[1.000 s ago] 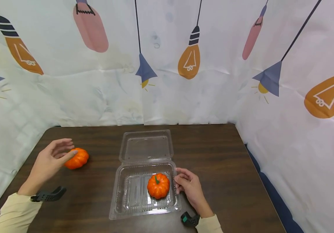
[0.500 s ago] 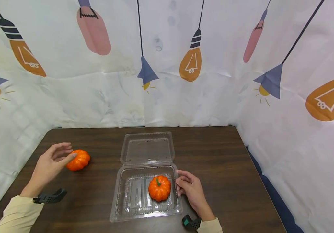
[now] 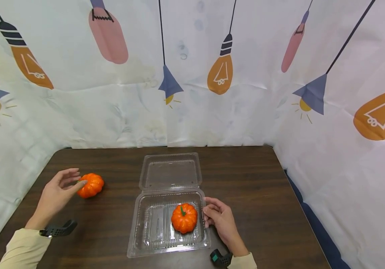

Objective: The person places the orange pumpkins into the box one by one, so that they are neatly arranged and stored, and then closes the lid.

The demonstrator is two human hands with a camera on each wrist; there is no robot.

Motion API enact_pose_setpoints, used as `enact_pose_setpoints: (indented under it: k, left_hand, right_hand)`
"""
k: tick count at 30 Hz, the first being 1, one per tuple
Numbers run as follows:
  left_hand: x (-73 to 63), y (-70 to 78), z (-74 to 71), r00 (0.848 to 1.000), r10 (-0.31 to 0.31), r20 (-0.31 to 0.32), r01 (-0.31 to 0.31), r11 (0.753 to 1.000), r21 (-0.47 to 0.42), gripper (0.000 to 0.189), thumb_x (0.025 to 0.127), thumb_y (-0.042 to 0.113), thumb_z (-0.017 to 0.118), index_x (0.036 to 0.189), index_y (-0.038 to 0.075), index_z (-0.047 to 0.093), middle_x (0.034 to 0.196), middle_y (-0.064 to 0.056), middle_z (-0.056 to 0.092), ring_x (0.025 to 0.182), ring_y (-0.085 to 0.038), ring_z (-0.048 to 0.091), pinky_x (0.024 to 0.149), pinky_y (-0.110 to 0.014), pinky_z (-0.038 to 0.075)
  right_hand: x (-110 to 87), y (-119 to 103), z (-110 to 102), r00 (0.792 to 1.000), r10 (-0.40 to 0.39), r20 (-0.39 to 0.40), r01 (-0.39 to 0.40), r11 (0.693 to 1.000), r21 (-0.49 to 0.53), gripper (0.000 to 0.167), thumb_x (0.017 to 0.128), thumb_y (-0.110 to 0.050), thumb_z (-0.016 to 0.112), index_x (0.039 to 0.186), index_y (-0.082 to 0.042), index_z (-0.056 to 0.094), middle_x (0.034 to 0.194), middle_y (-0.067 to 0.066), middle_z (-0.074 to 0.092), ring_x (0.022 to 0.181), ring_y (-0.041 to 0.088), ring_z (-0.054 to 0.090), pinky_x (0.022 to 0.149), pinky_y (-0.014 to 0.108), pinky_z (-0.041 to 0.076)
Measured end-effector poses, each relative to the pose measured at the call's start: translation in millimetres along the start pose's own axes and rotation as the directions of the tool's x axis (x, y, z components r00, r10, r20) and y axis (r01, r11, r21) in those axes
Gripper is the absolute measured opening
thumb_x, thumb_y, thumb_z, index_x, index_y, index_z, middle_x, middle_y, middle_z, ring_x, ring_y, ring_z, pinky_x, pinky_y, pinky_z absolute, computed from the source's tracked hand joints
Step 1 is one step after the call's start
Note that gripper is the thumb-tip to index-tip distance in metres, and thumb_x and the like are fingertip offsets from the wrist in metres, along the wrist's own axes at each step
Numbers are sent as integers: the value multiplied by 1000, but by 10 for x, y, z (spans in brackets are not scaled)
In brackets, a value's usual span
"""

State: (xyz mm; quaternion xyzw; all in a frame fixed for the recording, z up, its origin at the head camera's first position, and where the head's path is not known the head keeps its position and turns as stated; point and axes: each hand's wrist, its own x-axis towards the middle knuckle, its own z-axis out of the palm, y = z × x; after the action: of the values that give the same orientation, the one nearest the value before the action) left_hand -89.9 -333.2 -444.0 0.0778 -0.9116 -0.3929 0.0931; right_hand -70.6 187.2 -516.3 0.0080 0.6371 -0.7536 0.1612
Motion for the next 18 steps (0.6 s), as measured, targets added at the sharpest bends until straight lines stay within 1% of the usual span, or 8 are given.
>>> enact_pose_setpoints:
  k: [2, 6, 10, 16, 18]
  left_hand:
    - [10, -22, 17, 1000, -9, 13, 9, 1000, -2, 67, 96, 41, 74, 146, 5, 48, 140, -22, 58, 99, 26, 45, 76, 4, 42]
    - [44, -59, 35, 999, -19, 28, 19, 1000, 2, 70, 96, 42, 73, 147, 3, 46, 144, -23, 55, 99, 27, 41, 75, 4, 41]
    - [57, -93, 23, 999, -30, 31, 30, 1000, 3, 71, 96, 41, 73, 148, 2, 44, 145, -25, 52, 99, 27, 40, 75, 4, 40]
    - [56, -145, 24, 996, -67, 62, 66, 998, 11, 76, 96, 43, 73, 150, -1, 42, 148, -28, 50, 99, 24, 38, 73, 3, 41]
    - [58, -162, 29, 995, -69, 65, 68, 997, 19, 77, 96, 43, 73, 150, -2, 42, 148, -29, 50, 100, 24, 37, 73, 3, 41]
  right_hand:
    - [-1, 0, -9, 1000, -7, -1, 7, 1000, -9, 52, 100, -14, 67, 143, 9, 50, 84, -7, 65, 64, 8, 59, 58, 21, 57]
    - [19, -7, -19, 999, -32, 0, 32, 999, -19, 50, 100, -14, 66, 143, 8, 50, 85, -6, 66, 64, 8, 59, 58, 22, 57]
    - [47, -5, -14, 999, -50, 14, 50, 998, -25, 50, 101, -14, 66, 143, 8, 51, 86, -6, 66, 63, 8, 60, 58, 22, 58]
    - [45, 12, -7, 999, -37, 9, 38, 999, -18, 49, 100, -12, 66, 142, 8, 51, 86, -6, 66, 64, 8, 60, 58, 22, 57]
    - [41, 19, -3, 999, -33, 2, 33, 999, -16, 49, 100, -12, 67, 142, 7, 52, 86, -5, 66, 64, 9, 60, 58, 22, 57]
